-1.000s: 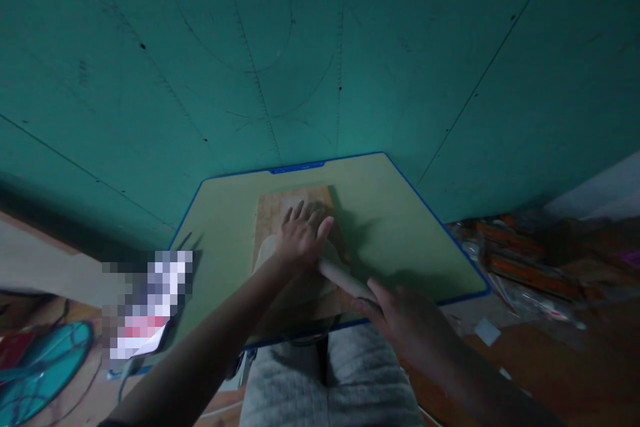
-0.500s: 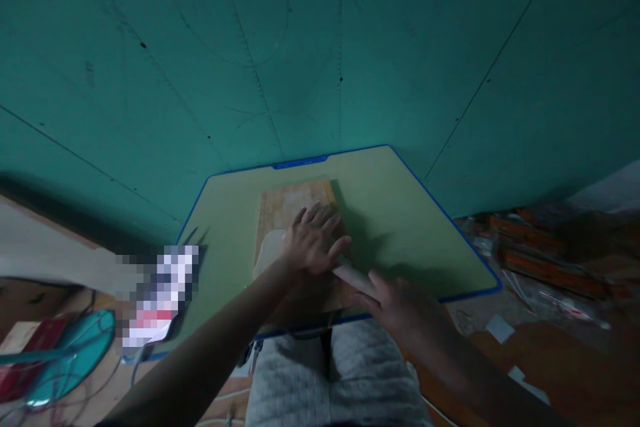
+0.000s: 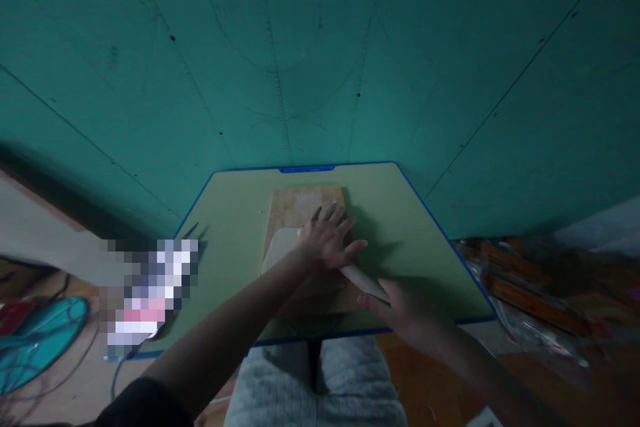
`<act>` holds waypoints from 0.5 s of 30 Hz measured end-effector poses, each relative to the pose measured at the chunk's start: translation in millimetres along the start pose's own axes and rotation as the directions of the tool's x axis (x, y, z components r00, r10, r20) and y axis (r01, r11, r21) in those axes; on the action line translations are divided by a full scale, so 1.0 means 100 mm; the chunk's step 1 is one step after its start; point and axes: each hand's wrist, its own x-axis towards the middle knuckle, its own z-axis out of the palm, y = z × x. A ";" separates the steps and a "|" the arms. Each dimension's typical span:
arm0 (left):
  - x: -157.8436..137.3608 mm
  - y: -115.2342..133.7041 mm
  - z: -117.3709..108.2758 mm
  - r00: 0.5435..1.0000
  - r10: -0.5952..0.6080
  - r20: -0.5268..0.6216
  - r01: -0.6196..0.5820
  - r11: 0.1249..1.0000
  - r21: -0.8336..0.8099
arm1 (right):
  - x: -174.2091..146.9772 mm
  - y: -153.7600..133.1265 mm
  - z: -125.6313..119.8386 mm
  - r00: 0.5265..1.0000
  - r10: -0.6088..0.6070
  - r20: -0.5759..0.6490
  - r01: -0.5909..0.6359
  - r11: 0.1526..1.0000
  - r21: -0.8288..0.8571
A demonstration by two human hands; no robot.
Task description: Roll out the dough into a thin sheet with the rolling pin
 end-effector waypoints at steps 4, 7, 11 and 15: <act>-0.20 0.00 -0.03 0.997 0.018 -0.079 -0.016 0.999 0.028 | -0.02 -0.03 0.15 0.986 -0.008 -0.164 -0.051 0.936 -0.347; -0.24 0.01 -0.05 0.997 0.021 -0.076 -0.018 0.999 0.038 | -0.05 -0.06 0.18 0.982 -0.033 -0.187 -0.047 0.911 -0.410; -0.14 0.02 -0.04 0.999 -0.004 -0.035 0.005 0.999 0.033 | -0.05 -0.09 0.09 0.991 -0.024 -0.129 -0.019 0.945 -0.327; 0.08 0.04 0.01 0.995 -0.085 0.051 0.086 0.996 -0.018 | 0.06 0.07 0.06 0.997 0.020 -0.077 -0.031 0.988 -0.152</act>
